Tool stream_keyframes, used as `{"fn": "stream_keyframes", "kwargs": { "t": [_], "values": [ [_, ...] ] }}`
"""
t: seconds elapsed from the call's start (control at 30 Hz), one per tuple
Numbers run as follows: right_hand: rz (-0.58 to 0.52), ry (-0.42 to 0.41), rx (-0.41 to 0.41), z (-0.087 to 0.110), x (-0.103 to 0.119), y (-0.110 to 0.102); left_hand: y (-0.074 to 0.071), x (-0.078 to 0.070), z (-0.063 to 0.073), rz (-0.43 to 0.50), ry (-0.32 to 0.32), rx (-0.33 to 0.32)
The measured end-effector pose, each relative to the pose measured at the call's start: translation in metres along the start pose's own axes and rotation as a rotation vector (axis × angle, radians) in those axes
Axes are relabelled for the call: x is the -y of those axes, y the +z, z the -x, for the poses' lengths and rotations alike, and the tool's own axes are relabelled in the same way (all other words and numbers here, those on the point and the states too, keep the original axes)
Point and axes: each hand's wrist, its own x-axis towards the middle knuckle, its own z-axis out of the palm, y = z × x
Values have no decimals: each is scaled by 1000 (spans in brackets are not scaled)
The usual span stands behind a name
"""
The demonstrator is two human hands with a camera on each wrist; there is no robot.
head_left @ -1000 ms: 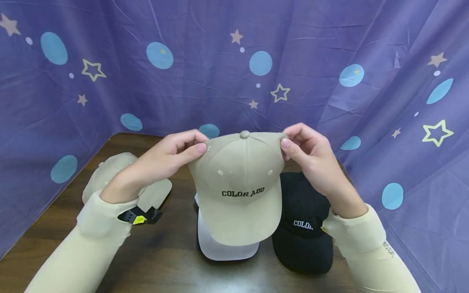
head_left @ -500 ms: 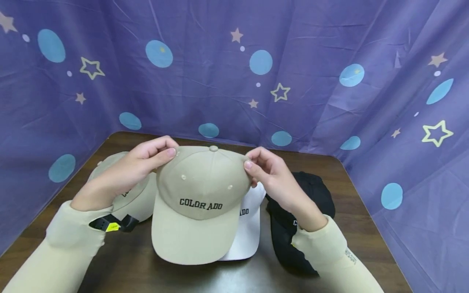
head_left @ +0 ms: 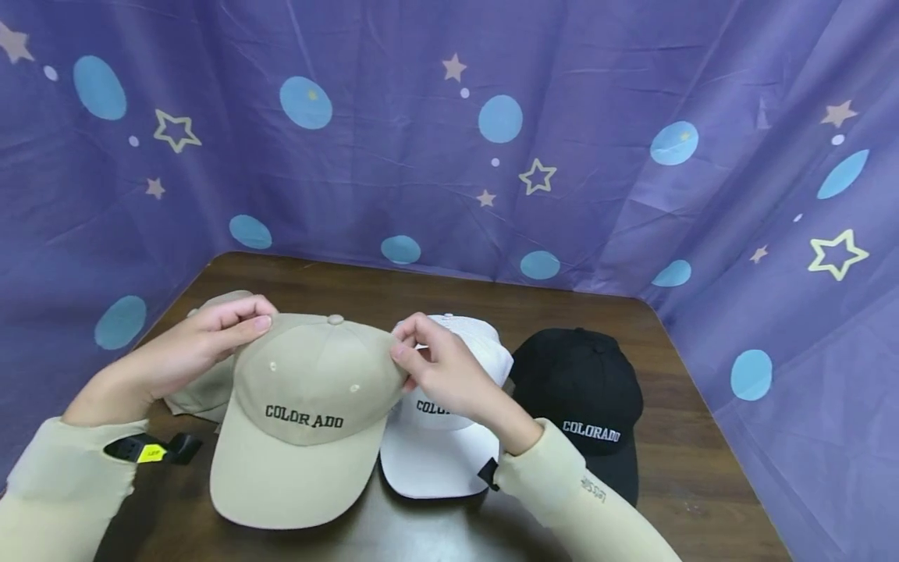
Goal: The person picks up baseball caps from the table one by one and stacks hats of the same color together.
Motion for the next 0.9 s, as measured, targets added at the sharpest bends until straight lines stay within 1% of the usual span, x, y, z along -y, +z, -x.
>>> {"fn": "stream_keyframes", "kwargs": {
  "t": [0.1, 0.17, 0.23, 0.37, 0.43, 0.53, 0.7, 0.8, 0.9],
  "values": [
    [-24, 42, 49, -7, -4, 12, -9, 15, 9, -19, -58, -7],
    [-10, 67, 76, -12, -6, 18, -14, 25, 12, -20, -96, -15],
    [66, 69, 98, -16, -10, 22, -16, 33, 13, -28, -125, -29],
    [324, 12, 116, -23, -19, 30, -15, 49, 11, -70, -187, -54],
    [414, -12, 116, -25, -21, 35, -15, 54, 11, -92, -211, -65],
    [491, -11, 118, -26, -19, 45, -16, 60, 13, -113, -224, -78],
    [599, 45, 144, -33, -16, 60, -16, 68, 15, -141, -226, -96],
    [666, 83, 165, -39, -18, 68, -15, 72, 15, -177, -231, -109],
    [716, 108, 179, -44, -22, 76, -15, 75, 15, -209, -236, -137]
  ]
}}
